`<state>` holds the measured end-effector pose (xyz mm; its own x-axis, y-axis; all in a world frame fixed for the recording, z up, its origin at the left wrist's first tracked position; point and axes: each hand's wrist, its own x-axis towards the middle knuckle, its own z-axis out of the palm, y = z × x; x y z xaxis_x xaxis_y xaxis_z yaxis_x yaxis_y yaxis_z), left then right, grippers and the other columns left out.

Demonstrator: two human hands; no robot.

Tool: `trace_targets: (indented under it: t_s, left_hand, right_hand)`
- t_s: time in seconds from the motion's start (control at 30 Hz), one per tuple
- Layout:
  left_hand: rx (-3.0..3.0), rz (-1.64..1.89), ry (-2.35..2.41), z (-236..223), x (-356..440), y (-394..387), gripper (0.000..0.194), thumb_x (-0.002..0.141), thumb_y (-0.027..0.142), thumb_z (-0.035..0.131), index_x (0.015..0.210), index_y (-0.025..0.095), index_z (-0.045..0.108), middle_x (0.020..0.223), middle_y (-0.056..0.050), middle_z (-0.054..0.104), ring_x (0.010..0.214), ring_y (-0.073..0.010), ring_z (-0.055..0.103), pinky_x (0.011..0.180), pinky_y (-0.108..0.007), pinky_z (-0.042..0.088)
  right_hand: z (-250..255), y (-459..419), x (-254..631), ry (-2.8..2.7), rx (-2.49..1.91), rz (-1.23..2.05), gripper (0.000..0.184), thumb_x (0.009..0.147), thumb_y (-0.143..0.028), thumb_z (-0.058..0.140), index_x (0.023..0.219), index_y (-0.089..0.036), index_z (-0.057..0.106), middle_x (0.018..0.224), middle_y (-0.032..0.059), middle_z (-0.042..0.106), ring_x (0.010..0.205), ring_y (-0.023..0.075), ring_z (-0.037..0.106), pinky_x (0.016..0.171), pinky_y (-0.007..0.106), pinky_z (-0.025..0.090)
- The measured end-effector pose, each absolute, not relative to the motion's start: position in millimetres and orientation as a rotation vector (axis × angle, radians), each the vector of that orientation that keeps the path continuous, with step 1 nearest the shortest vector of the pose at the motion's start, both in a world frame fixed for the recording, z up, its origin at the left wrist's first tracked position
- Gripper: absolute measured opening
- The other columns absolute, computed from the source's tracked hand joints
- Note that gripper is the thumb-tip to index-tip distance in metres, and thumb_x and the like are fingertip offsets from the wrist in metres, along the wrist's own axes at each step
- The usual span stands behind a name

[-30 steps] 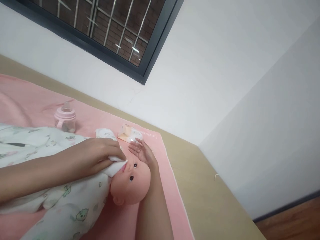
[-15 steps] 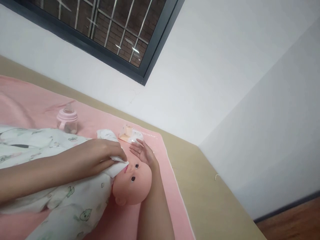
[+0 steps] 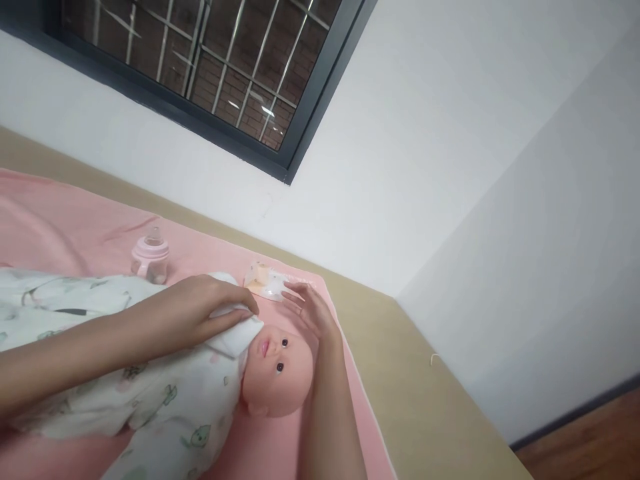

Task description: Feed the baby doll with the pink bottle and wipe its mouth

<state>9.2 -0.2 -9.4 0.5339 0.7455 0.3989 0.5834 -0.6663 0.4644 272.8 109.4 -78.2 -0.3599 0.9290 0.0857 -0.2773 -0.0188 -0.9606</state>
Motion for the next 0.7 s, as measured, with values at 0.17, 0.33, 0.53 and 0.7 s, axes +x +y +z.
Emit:
trace_targets:
  t_s: [0.17, 0.33, 0.53, 0.7]
  left_hand:
    - [2.422, 0.888, 1.126, -2, 0, 4, 0.031, 0.09, 0.04, 0.042, 0.094, 0.024, 0.069, 0.091, 0.002, 0.072, 0.084, -0.0187, 0.065, 0.071, -0.024, 0.044]
    - [2.377, 0.911, 1.06, 7, -10, 5, 0.029, 0.09, 0.04, 0.045, 0.098, 0.024, 0.068, 0.094, 0.003, 0.072, 0.083, -0.0177, 0.065, 0.07, -0.023, 0.044]
    - [2.279, 1.038, 1.211, 19, -26, 8, 0.035, 0.087, 0.05, 0.046, 0.102, 0.027, 0.067, 0.103, 0.002, 0.07, 0.086, -0.0205, 0.063, 0.071, -0.027, 0.047]
    - [2.195, 1.216, 1.436, 28, -57, 20, 0.04, 0.082, 0.055, 0.049, 0.102, 0.025, 0.066, 0.103, -0.001, 0.068, 0.087, -0.0234, 0.061, 0.071, -0.03, 0.047]
  right_hand:
    - [-11, 64, 253, -1.815, -0.687, 1.452, 0.033, 0.082, -0.047, 0.059, 0.085, -0.015, 0.069, 0.125, 0.0117, 0.057, 0.114, 0.0242, 0.055, 0.1, 0.044, 0.042]
    - [29, 17, 208, -2.285, -0.683, 1.251, 0.021, 0.087, -0.028, 0.055, 0.099, -0.021, 0.07, 0.113, 0.0037, 0.063, 0.114, 0.021, 0.054, 0.101, 0.038, 0.039]
    - [29, 14, 195, -2.169, -1.028, 0.981, 0.023, 0.085, -0.037, 0.056, 0.088, -0.02, 0.072, 0.094, 0.0038, 0.069, 0.094, 0.0206, 0.062, 0.09, 0.036, 0.045]
    - [6, 52, 233, -1.775, -1.217, 0.805, 0.03, 0.078, -0.043, 0.059, 0.085, -0.017, 0.071, 0.102, 0.008, 0.069, 0.098, 0.0218, 0.061, 0.094, 0.037, 0.043]
